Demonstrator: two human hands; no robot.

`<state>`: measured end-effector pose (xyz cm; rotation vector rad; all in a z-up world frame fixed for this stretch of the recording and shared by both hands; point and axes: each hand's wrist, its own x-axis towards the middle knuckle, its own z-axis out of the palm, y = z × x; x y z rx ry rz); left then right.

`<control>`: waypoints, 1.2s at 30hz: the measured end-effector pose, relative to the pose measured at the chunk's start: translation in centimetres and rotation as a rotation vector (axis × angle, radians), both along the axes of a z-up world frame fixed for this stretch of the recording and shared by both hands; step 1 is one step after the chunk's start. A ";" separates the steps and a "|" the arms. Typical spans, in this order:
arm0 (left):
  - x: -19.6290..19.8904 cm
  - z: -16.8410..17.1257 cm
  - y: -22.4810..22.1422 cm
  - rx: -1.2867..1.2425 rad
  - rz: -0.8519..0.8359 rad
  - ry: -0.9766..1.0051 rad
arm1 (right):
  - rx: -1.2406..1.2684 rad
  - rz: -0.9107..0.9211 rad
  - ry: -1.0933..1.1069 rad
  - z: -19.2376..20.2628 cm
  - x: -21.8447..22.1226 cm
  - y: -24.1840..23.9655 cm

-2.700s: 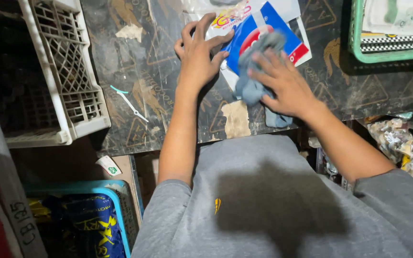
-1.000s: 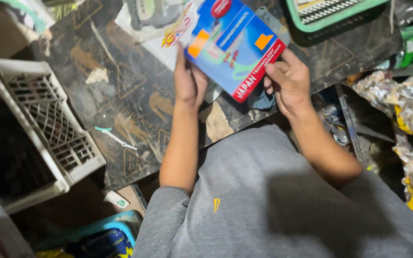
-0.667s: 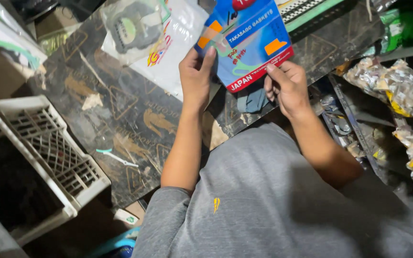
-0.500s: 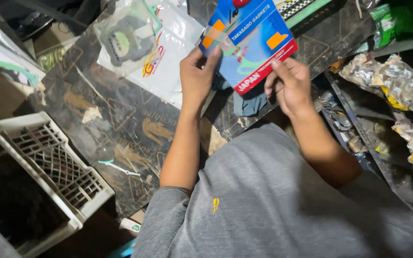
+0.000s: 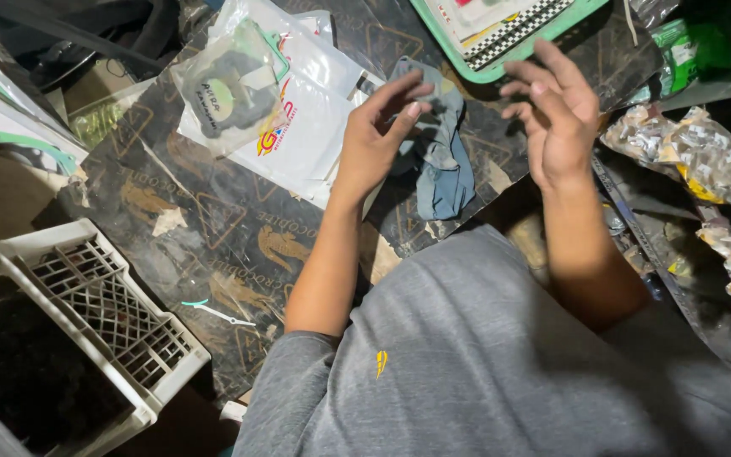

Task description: Cleaning and sorting through various motorcycle engine gaskets and parts packaging on a workbench.

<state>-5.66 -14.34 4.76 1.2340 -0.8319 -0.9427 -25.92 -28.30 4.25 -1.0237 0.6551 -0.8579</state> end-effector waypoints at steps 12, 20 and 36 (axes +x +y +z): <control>0.8 -1.0 1.4 0.066 0.061 -0.040 | -0.826 0.122 0.567 0.7 2.8 1.5; 0.1 -0.6 3.1 0.102 0.085 -0.025 | -0.947 0.109 0.636 1.7 2.6 2.5; 2.7 -6.8 10.1 0.710 0.737 -1.120 | -1.263 0.507 0.799 -2.8 7.9 5.7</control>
